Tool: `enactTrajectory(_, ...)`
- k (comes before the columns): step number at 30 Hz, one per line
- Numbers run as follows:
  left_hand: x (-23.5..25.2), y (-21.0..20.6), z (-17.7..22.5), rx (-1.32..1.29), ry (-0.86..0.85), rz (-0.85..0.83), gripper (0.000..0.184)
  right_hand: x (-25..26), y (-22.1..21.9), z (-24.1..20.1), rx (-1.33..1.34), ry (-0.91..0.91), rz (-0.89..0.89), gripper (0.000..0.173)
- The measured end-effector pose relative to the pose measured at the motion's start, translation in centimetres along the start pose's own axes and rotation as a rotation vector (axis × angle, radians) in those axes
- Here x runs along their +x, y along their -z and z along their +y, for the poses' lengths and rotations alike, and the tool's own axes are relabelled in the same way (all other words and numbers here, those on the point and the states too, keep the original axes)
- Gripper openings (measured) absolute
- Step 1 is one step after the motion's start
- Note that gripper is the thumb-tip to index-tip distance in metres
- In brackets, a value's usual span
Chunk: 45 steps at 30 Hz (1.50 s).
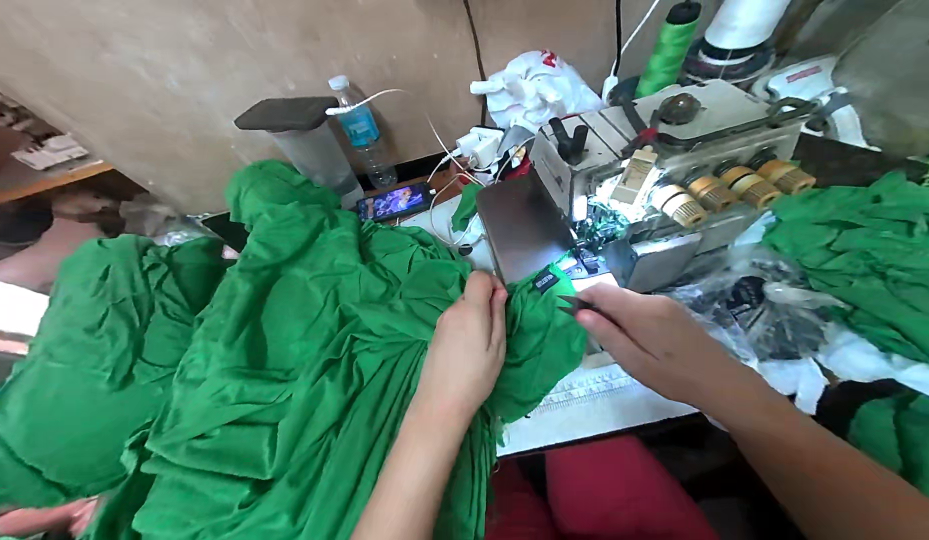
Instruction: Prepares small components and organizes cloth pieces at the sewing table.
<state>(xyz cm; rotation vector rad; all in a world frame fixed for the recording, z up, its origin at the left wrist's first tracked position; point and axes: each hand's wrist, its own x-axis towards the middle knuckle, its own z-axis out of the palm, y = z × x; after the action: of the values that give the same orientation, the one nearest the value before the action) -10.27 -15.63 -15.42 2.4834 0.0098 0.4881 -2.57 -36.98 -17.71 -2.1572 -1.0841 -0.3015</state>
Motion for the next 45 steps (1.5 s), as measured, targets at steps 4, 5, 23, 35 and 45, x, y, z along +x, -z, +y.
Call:
enactTrajectory(4,-0.3,0.0,0.6,-0.006,-0.014,0.011,0.03,1.7,-1.3,-1.4,-0.137,0.039,0.023,0.041)
enactTrajectory(5,-0.3,0.0,0.7,0.008,-0.025,0.02,0.03,2.0,-1.5,-1.7,-0.155,0.045,0.019,0.042)
enactTrajectory(23,-1.0,0.5,0.5,-0.02,-0.147,0.065,0.035,3.2,3.0,1.0,-0.454,-0.048,-0.083,0.027)
enactTrajectory(35,-0.8,0.8,1.4,0.012,-0.168,0.086,0.032,5.2,1.7,-0.4,-0.636,0.061,-0.193,0.008)
enactTrajectory(45,-2.5,1.5,0.0,0.176,-0.323,0.256,0.018,0.4,4.1,2.1,-0.443,-0.034,-0.083,0.037)
